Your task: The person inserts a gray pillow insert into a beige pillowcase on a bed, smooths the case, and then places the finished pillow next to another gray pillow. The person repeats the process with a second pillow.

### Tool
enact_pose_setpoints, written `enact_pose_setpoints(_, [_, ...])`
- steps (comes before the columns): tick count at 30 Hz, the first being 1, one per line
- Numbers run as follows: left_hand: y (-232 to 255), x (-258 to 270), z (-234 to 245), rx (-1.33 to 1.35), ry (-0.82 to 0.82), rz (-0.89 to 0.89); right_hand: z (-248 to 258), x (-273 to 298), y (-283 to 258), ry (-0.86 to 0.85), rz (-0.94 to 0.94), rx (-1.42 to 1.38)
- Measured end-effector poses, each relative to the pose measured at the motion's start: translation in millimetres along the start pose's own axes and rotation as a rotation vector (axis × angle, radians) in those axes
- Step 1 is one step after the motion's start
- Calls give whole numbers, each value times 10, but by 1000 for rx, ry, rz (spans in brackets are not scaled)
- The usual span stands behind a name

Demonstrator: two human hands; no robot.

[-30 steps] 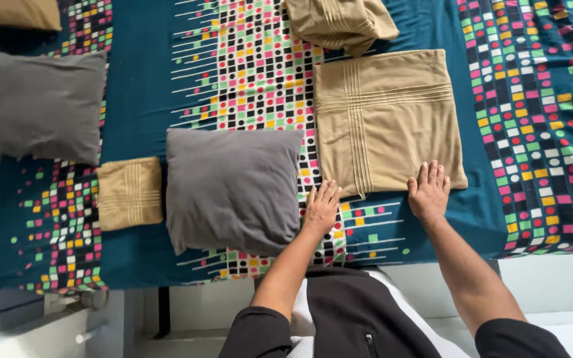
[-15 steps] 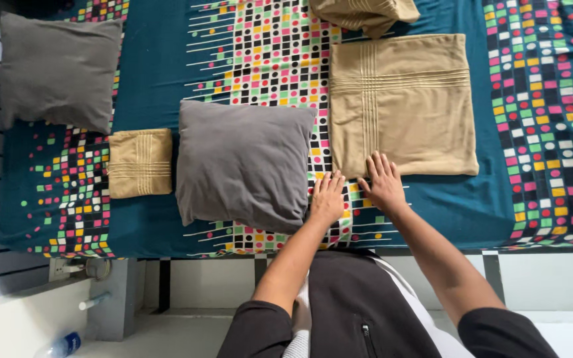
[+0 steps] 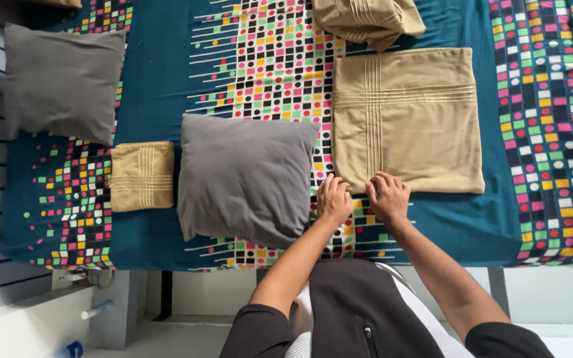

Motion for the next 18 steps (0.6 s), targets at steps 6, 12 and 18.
enact_pose_setpoints(6, [-200,-770,-36,171,119,3,-117,-991,238,44,-137,-113])
enact_pose_setpoints(12, [-520,-1733,-234,200,229,18,-248,-2105,370,101,-96,-151])
enact_pose_setpoints(18, [-637,-2511,-401,251,306,40,-356,-2974,298,135,-16,-122])
Point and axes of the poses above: each hand's wrist, its own x-axis away from the middle knuckle, its own z-axis out of the back of the hand, y = z × x, the point moved 7 cm from there along -x, towards the middle knuckle, and after that the axes turned 5 degrees about -z, right-handed, at the moved point
